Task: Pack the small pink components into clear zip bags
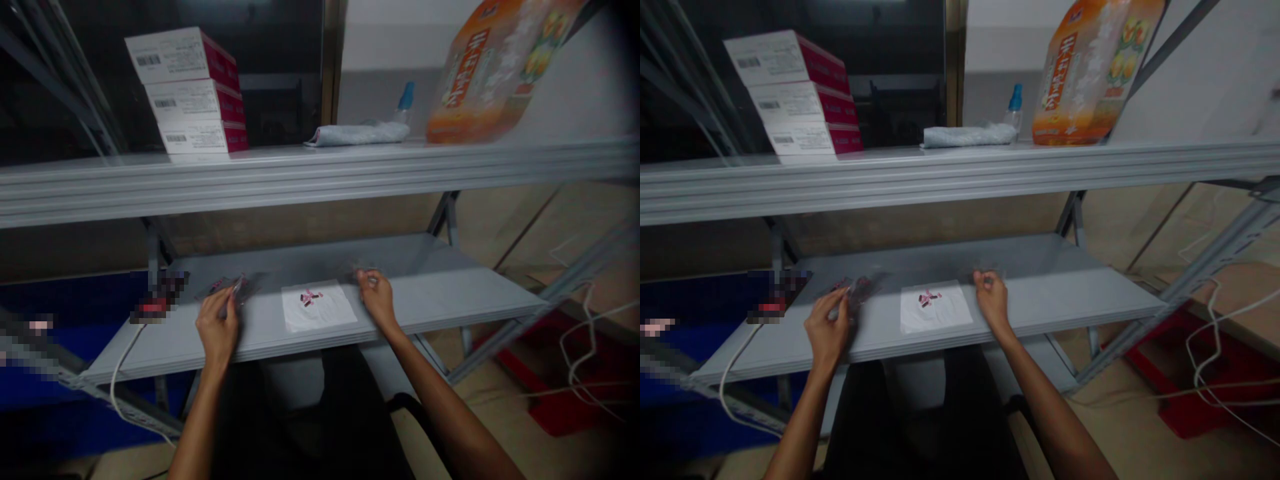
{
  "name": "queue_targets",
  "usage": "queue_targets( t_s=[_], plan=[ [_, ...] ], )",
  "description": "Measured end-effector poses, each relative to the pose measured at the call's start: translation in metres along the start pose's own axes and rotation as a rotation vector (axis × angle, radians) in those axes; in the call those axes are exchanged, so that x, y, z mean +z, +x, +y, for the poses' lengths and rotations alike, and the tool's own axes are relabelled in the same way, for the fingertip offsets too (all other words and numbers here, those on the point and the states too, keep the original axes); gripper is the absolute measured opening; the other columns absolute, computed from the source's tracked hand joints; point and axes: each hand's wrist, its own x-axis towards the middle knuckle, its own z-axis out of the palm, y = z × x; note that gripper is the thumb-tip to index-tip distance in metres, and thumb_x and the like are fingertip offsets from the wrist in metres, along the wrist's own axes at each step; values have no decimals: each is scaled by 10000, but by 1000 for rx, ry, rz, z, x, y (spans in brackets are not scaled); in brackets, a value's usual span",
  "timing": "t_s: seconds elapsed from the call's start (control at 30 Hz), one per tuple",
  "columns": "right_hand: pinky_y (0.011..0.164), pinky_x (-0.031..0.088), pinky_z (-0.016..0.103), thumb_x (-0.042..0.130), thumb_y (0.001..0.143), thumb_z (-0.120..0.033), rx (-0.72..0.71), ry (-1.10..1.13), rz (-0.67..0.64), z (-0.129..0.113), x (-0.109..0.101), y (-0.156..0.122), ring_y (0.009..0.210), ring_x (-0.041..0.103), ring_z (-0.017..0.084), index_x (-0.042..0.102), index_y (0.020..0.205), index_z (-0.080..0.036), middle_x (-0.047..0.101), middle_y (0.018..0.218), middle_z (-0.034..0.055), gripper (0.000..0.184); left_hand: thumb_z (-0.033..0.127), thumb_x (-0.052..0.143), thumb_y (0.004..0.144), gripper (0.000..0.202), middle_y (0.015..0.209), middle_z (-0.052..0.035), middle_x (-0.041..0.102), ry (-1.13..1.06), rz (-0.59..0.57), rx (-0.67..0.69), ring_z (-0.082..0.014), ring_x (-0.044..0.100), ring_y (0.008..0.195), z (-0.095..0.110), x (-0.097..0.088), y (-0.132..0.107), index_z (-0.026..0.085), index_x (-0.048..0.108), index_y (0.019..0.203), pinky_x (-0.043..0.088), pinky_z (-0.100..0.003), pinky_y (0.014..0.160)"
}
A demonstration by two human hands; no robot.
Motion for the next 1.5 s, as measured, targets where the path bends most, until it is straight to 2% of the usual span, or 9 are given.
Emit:
queue_targets(
  t_s=[0.07,0.17,0.23,0.4,0.7,0.93,1.17,1.3,1.5],
  plan=[
    [411,283,222,503,858,-666,-28,21,-126,-22,-1,-20,393,394,102,557,695,-183,441,433,-43,512,222,566,911,216,1049,-93,731,-145,-32,49,-233,652,1002,19,-5,0,187,723,1055,485,-425,924],
    [396,279,204,418,892,-687,147,190,-568,-58,4,-52,396,433,90,607,743,-157,543,497,0,581,158,595,891,235,1011,-71,736,-338,-185,195,-216,653,970,58,-11,-7,240,733,1064,502,-405,881],
    [370,233,182,554,846,-644,235,275,-768,-76,5,-68,393,443,71,620,806,-154,609,585,13,496,123,592,889,284,1022,-75,733,-436,-296,275,-219,644,991,82,-13,-16,266,726,1096,510,-405,862],
    [335,219,164,648,814,-566,302,364,-876,-91,-4,-80,372,450,62,593,741,-157,574,531,-17,419,94,552,903,388,1092,-84,718,-468,-417,429,-227,625,1029,115,-17,-31,309,671,1203,504,-437,854],
    [368,363,163,677,819,-468,214,301,-1057,-96,-11,-82,476,587,100,635,803,-137,667,645,31,334,38,539,880,415,1091,-93,709,-369,-506,518,-223,617,1029,112,-28,-32,257,652,1212,492,-420,847],
    [363,349,178,656,830,-489,139,259,-968,-97,-6,-87,456,566,102,641,792,-151,655,621,24,341,175,650,854,352,1110,-106,698,-359,-700,289,-250,600,1058,129,-41,-27,224,647,1202,499,-430,889],
    [449,370,205,714,783,-463,107,198,-879,-97,2,-98,497,503,98,641,725,-176,601,608,-1,301,303,691,834,92,750,-43,695,-410,-618,-58,-175,641,705,153,-43,-37,213,708,846,509,-287,645],
    [519,382,227,597,884,-449,-11,113,-814,-96,3,-101,553,485,115,600,765,-191,548,638,-12,285,308,676,840,115,786,-42,718,-446,-583,-203,-165,657,704,155,-43,-37,214,716,892,524,-264,631],
    [723,402,283,436,975,-292,-312,-213,-792,-96,-1,-106,714,539,156,576,756,-205,589,717,5,274,318,691,830,148,858,-40,765,-458,-603,-253,-169,692,707,153,-37,-39,242,760,937,545,-256,624]
  ],
)
